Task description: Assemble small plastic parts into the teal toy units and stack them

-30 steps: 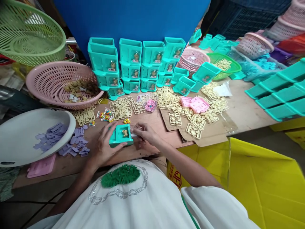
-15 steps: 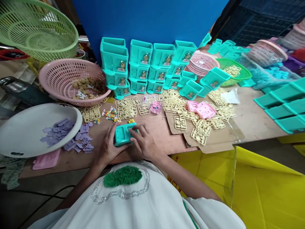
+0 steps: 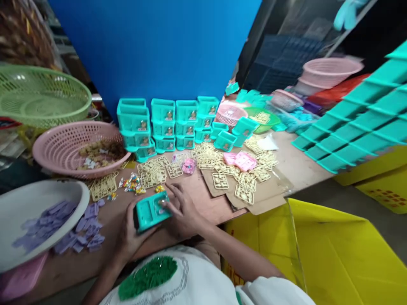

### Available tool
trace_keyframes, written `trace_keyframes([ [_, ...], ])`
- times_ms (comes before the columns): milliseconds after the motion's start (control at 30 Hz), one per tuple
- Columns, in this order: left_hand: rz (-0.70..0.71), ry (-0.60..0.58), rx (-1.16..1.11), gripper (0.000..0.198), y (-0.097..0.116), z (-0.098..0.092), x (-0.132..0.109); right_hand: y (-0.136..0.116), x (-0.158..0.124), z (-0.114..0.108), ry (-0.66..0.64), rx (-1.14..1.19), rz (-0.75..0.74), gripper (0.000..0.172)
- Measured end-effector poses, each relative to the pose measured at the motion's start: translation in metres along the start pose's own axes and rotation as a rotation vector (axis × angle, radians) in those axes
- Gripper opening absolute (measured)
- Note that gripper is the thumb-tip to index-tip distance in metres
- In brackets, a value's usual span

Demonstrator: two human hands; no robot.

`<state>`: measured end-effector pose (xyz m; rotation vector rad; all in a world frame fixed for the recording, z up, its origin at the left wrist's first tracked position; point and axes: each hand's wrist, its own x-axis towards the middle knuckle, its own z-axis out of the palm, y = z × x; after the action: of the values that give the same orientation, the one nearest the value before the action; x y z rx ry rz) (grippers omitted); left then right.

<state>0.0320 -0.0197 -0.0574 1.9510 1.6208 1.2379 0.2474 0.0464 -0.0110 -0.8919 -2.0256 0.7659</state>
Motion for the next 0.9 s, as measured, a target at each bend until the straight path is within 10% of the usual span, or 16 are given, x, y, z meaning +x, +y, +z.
trace_keyframes([
  [200,0.320,0.089,0.058,0.064,-0.008,0.018,0.006,-0.006,0.005,-0.031,-0.119,-0.038,-0.103,0.029],
  [533,0.362,0.081,0.254,0.073,-0.057,0.044,0.004,-0.004,-0.013,-0.055,-0.042,-0.247,-0.254,0.011],
  [700,0.322,0.084,0.217,0.074,-0.067,0.041,0.003,0.012,0.014,-0.143,0.314,-0.505,-0.209,0.015],
  [900,0.285,0.097,0.171,0.069,-0.088,0.042,0.005,0.089,0.087,-0.244,0.578,-0.932,0.057,0.020],
])
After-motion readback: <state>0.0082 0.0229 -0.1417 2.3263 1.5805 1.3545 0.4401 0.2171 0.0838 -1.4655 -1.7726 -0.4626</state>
